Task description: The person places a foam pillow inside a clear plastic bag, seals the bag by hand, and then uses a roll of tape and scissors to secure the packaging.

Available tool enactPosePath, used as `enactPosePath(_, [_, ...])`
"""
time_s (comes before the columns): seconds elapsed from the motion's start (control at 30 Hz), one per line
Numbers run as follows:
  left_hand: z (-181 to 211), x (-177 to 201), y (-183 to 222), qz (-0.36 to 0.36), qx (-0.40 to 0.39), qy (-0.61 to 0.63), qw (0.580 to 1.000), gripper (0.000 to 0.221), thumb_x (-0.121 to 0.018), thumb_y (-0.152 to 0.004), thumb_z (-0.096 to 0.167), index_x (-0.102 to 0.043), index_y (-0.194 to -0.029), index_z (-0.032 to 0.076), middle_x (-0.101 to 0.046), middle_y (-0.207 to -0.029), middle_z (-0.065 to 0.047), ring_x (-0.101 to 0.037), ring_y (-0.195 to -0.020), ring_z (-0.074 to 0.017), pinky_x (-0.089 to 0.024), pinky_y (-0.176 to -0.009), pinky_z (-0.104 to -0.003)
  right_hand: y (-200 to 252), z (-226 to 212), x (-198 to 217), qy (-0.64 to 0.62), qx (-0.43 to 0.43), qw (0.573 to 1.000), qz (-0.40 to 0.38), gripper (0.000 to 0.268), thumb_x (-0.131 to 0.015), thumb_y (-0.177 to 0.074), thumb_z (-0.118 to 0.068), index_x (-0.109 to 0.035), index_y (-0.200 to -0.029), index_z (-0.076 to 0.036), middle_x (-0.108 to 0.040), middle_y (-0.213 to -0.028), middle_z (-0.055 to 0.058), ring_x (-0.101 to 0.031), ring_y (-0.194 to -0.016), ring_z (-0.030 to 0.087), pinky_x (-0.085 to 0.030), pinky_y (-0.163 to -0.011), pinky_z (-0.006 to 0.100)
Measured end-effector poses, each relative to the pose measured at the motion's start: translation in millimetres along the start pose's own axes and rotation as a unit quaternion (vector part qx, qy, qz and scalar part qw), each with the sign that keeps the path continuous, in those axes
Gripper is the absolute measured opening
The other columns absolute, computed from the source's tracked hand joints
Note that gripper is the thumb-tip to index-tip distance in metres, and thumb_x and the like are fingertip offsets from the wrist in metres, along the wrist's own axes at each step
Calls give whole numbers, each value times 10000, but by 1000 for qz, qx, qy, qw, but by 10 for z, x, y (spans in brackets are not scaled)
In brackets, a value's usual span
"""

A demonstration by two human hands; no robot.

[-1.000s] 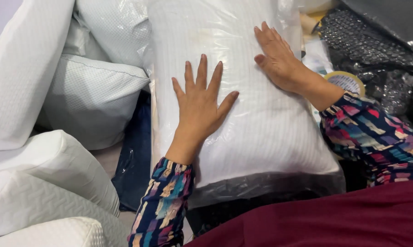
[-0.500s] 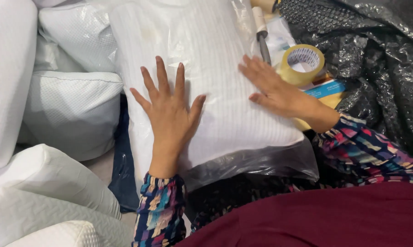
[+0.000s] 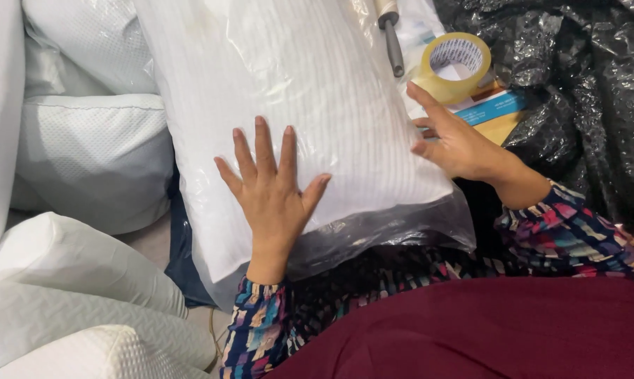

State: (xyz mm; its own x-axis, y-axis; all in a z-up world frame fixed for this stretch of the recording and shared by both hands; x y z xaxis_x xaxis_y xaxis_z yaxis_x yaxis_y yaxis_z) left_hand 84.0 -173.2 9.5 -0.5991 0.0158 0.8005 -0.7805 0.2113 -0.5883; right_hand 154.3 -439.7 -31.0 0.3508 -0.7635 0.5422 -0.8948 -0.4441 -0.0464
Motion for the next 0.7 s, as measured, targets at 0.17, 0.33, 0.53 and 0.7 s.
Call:
enactPosePath(0.17, [165,120,-11,-61,-1,-3,998,860,-414,-1012,863,-218,-1652,323,-151,-1741,-139,-49,-1608,-464,83,-1222,-752,84,14,-83,-66,4,997,-46,1063,-687,-836,-417,-34,-1634,-157,-239,-1681,207,-423,-1466,351,-375,-1158,500])
enactPosePath(0.33, [398,245,-145,-63,-44,34,996,814,-376,-1002,793,-353,-1620,264,-250,-1704,-127,-139,-1566,-455,-54,-1174,-781,37,93,318,9,27,996,84,825,-694,-882,-304,-308,-1579,-92,-516,-1474,195,-594,-1248,315,-470,-1088,455])
enactPosePath(0.53, [861,326,-620,-41,-118,225,966,572,-677,-1056,391,-460,-1541,178,-317,-1668,-153,-298,-1560,-434,-247,-1219,-687,-149,549,643,251,50,948,190,623,-780,-916,-200,-571,-1461,18,-656,-1349,198,-590,-1222,366,-446,-938,504])
enactPosePath(0.7, [1243,-225,-1344,-106,-124,502,850,497,-670,-1022,140,-471,-1476,110,-487,-1552,-215,-539,-1438,-393,-462,-1182,-470,-264,704,626,327,9,929,173,601,-747,-926,-312,-608,-1421,0,-664,-1368,169,-559,-1276,385,-346,-1032,533])
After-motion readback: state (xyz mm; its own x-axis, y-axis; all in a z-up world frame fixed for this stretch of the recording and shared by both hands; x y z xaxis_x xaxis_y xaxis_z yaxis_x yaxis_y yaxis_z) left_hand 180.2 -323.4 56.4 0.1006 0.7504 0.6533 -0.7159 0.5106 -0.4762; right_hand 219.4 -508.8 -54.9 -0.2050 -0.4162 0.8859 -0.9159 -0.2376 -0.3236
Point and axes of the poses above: each hand's wrist, its own y-axis away from the middle knuckle, its own x-axis out of the back of the hand, z = x × y, the point moved 7 cm from there along -y, towards the middle knuckle
